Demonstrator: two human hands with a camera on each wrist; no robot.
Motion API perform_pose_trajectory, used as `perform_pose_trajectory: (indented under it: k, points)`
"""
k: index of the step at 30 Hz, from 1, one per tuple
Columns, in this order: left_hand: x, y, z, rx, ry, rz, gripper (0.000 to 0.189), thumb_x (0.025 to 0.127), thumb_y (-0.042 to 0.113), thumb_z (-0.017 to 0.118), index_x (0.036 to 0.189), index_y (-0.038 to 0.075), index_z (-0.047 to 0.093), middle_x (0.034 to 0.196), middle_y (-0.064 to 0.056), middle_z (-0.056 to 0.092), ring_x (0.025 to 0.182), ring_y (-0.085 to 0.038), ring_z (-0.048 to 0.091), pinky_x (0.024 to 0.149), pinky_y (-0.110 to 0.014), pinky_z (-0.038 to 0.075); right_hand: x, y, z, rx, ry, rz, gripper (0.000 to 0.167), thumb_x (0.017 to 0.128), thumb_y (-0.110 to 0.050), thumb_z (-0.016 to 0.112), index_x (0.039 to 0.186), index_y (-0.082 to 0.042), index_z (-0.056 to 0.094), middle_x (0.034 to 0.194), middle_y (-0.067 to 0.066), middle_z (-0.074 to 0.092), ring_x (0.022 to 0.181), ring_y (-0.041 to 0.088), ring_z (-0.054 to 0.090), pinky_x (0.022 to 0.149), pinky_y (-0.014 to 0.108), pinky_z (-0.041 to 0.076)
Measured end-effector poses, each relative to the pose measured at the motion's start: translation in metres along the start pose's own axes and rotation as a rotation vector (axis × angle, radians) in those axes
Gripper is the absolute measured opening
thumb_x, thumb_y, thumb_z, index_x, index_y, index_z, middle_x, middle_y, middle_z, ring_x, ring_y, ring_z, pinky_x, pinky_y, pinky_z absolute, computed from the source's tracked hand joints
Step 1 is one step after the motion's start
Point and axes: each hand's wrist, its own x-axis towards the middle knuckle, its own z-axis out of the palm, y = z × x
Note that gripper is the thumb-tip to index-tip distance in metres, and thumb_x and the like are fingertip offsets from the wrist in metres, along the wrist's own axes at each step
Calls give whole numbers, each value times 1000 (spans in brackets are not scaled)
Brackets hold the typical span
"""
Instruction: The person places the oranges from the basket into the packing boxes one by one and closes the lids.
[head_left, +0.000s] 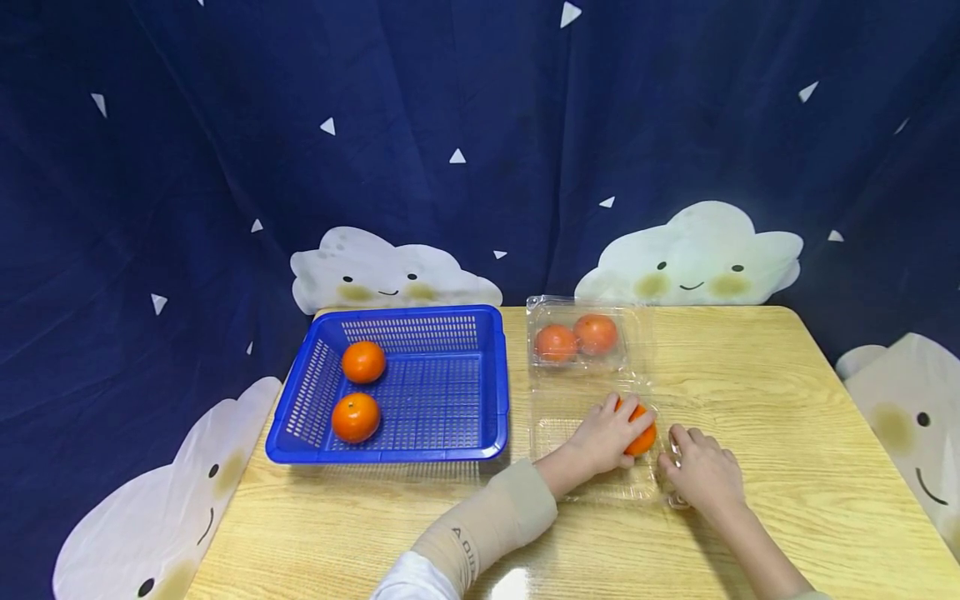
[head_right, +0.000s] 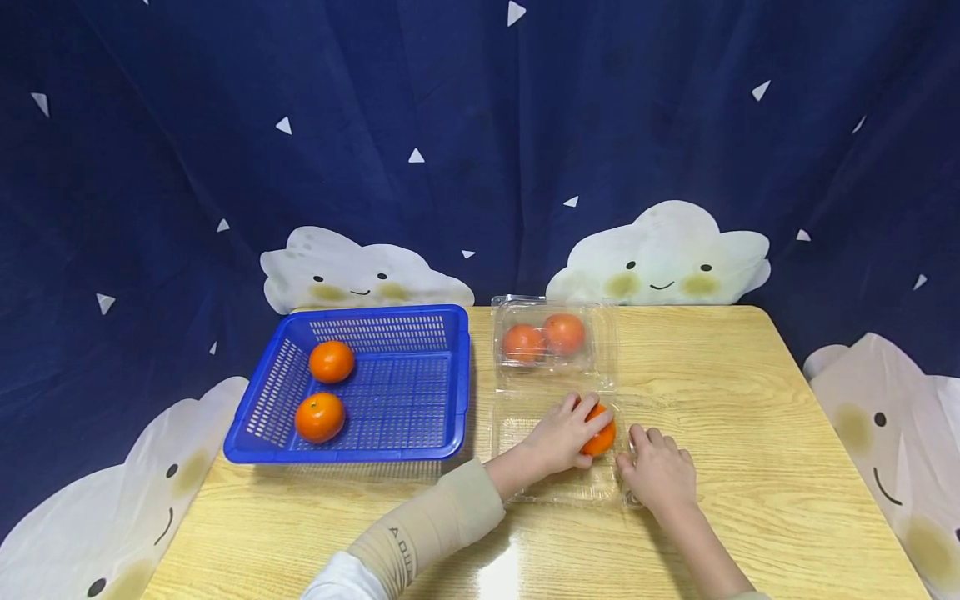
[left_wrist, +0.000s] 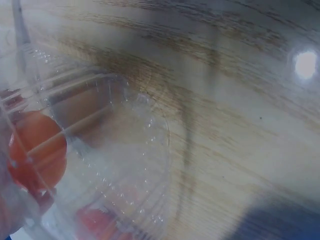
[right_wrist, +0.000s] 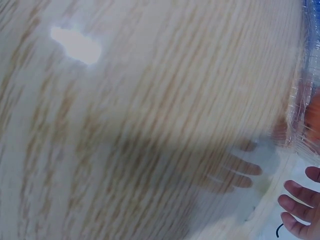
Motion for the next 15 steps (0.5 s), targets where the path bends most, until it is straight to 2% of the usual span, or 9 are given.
perform_pose_trajectory:
  k: [10,15]
  points:
    - [0,1,6,1,9,-1,72,71,49,70,133,30,38,128,2,35,104,-15,39,76,-21,43,0,-1,0,-1,-1,-2,42,83,-29,57,113,-1,52,105,25,55,92,44,53,71,60,40]
    - [1,2,7,4,-8,-3,69,72,50,69,130,32,37,128,4,34,105,-14,38,76,-22,43,1,-1,-1,-3,-2,-3,39,83,-28,57,110,-1,52,104,24,55,90,43,53,70,58,41]
